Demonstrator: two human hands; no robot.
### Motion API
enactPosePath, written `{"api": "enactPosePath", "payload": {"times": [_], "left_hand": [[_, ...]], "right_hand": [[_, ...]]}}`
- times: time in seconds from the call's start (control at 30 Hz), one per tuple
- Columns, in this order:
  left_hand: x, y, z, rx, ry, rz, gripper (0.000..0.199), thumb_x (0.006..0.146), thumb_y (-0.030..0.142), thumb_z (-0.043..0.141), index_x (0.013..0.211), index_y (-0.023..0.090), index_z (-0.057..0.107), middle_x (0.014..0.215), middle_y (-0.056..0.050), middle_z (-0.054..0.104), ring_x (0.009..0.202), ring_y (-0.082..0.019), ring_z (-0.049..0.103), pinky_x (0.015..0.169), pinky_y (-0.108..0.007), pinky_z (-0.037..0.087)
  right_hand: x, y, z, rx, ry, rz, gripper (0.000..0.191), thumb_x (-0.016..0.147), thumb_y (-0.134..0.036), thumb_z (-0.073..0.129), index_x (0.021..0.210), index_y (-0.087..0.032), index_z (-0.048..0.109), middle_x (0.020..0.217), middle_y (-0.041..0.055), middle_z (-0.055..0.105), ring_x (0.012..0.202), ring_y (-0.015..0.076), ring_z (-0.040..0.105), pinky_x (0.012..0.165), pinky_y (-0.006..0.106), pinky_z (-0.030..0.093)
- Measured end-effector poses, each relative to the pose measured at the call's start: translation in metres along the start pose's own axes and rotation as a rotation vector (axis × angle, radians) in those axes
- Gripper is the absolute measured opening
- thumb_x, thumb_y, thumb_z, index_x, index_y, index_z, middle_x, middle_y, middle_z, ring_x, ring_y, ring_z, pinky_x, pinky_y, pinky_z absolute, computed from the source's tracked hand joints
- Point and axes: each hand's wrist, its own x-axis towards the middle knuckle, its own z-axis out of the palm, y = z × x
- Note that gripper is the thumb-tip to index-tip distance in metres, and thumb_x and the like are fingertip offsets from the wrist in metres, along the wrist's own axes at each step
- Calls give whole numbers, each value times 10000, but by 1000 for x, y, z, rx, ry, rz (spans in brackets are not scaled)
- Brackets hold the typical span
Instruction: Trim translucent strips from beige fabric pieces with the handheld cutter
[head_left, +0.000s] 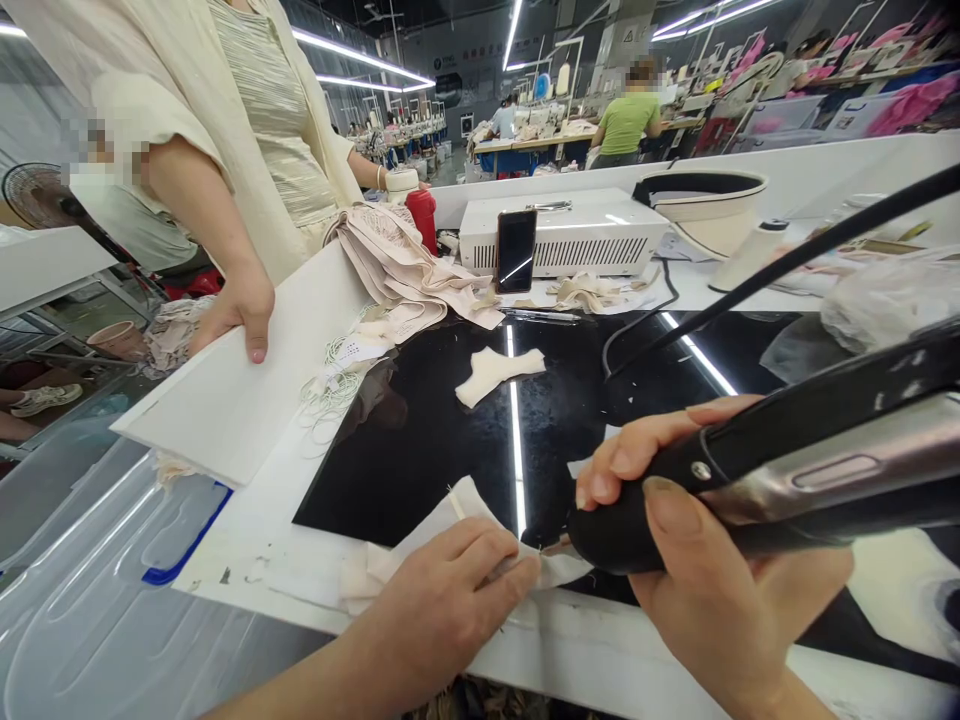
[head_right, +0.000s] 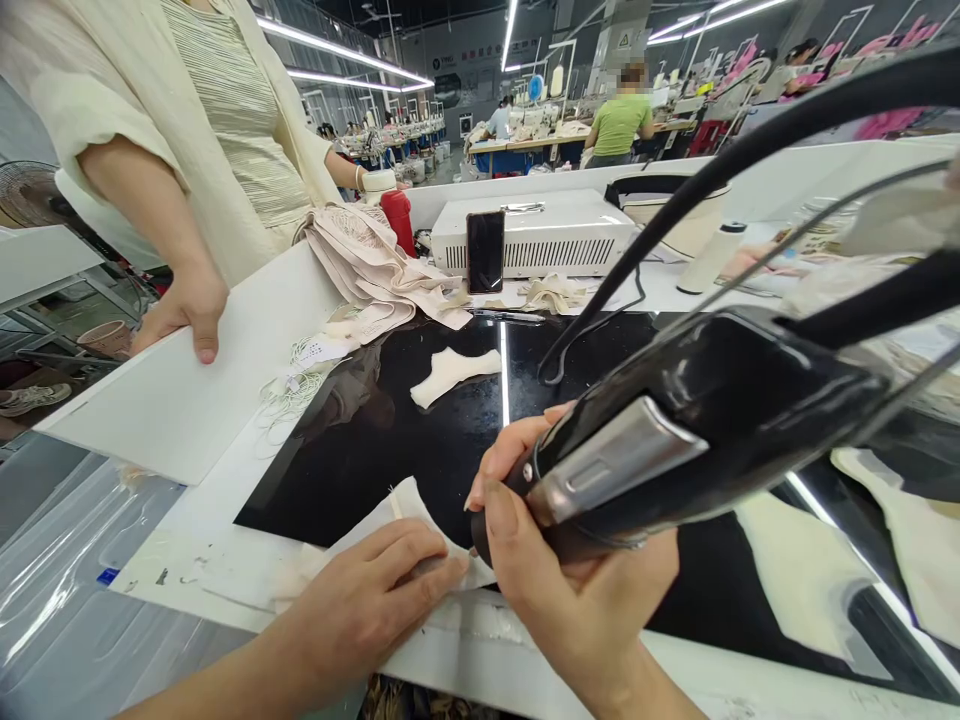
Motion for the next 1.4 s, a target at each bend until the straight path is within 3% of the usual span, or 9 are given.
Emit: {"api": "enactPosePath", "payload": {"times": [0.17,0.57,0.73,0.87,1.13,1.23,1.33,1.4], "left_hand": [[3,2,-1,26,20,-30,301,1008,88,507,1292,138,589,1078,-104,608,960,-210,553,872,-382,570],[5,6,-2,41,29,-59,289,980,82,533,1249,159,604,1006,-88,561,902,-207,509,812,-349,535],[5,9,-3,32,34,-62,243,991,107,534,1212,169,613,1010,-89,574,901,-202,534,805,-335,542],[6,9,-10,-22,56,-90,235,1017,158,517,1227,182,621,1025,-89,606,911,-200,574,814,-333,559],[20,-1,-28,34,64,-114,148,1038,158,502,1117,151,627,1121,-86,664,1094,-206,618,998,-358,541],[23,-4,-27,33,-3,-113,84,1030,192,536,1009,173,615,1141,-70,656,1125,-200,617,1029,-357,535],[20,-10,-23,52,-19,-120,127,1038,166,498,939,184,575,1124,-52,656,1074,-188,636,1108,-431,492],[17,-13,-20,76,-14,-122,148,1051,152,443,956,187,552,1050,-35,667,980,-172,657,1141,-488,462]], "right_hand": [[1,3,2,44,-25,-8,377,859,-293,798,1118,-260,527,816,-39,643,605,149,629,543,317,549],[-1,4,8,48,-12,27,365,866,-313,795,1125,-292,540,829,-24,620,622,156,617,583,337,549],[-1,7,13,31,-25,14,284,894,-267,757,1088,-278,550,822,-23,622,610,138,616,528,289,535],[3,4,9,35,-40,10,274,888,-246,753,1063,-269,544,835,-30,631,632,139,627,576,311,565],[18,-24,-28,-227,77,-86,386,808,-300,815,1090,-276,554,862,-8,665,677,187,652,681,373,575],[20,-33,-50,-463,78,-53,402,796,-403,814,1093,-282,571,998,14,695,822,215,684,811,405,565],[17,-36,-70,-561,89,-13,557,769,-468,809,1241,-298,567,1208,50,669,1030,268,673,906,455,559],[9,-37,-82,-548,196,-76,651,757,-455,808,1333,-317,540,1265,62,632,1115,286,640,969,488,541]]}}
